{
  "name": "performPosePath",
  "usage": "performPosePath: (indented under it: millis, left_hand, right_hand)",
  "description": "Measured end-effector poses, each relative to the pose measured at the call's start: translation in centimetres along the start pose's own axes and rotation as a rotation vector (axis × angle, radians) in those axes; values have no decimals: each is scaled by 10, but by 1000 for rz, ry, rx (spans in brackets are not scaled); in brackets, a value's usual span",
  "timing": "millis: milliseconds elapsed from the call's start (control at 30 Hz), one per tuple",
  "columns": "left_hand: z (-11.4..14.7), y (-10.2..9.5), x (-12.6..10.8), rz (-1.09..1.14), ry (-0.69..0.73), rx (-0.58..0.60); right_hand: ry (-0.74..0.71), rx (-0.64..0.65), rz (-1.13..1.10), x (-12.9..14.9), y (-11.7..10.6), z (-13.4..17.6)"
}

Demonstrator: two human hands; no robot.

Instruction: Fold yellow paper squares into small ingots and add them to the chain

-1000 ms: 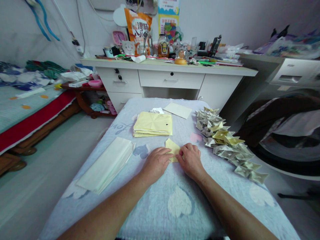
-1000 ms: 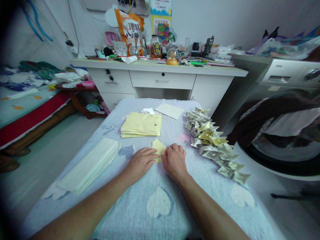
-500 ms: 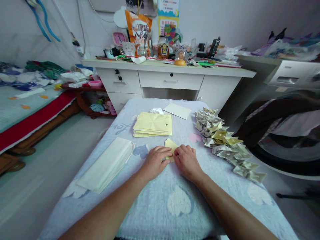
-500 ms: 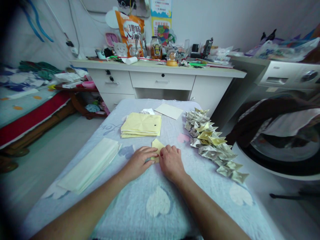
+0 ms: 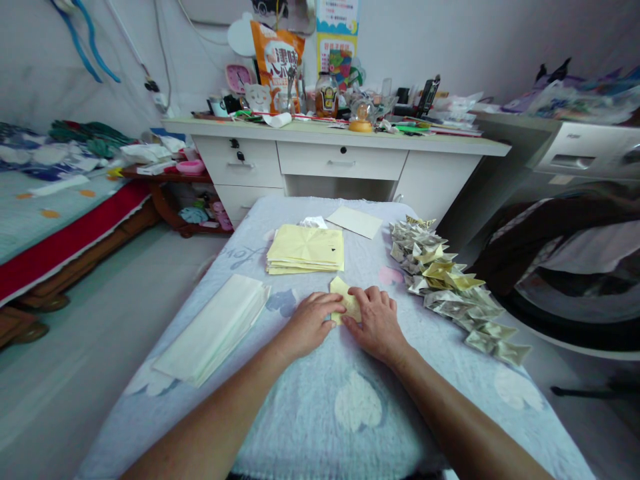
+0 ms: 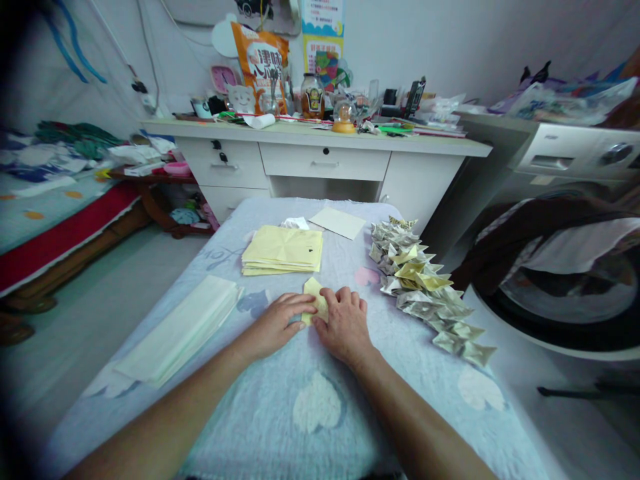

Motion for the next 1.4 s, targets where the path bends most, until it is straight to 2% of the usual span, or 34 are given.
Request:
performPosePath:
  millis: [333, 600, 700, 833, 1000, 1100, 1200, 1267, 1400]
  left_hand:
    - [1, -2, -1, 10, -4, 10]
    - [2, -3, -2, 7, 8, -3]
    - [3, -3, -2, 3, 8, -3]
    - [3, -2, -1, -2, 18, -10]
    - [4, -4, -4, 50, 27, -80]
    - [4, -8, -3, 40, -25, -219]
    - [4, -9, 3, -77, -157, -361]
    - [5, -6, 7, -162, -214, -343]
    - [5, 0, 7, -204, -203, -259]
  right_hand:
    - [19, 22, -31, -31, 5, 5]
    - [-45, 83, -104, -40, 2, 6]
    - [-82, 87, -190, -43, 1, 6]
    - [-86, 26, -322, -45, 1, 5]
    - [-82, -43, -217, -40, 5, 1]
    - [-78, -40, -175, -37, 7, 0]
    - [-63, -29, -197, -36, 6, -1]
    - [-53, -32, -230, -34, 4, -1]
    - [-23, -45, -327, -29, -3, -2]
Point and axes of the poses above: each hand's wrist, its own z-axis away from the middle knuckle, its own y-axis out of the palm, x = y × z, the point moved 3 cm from there along -z, towards the middle knuckle, and after that the axes turned 5 degrees about -y, right-handed, at the moved point
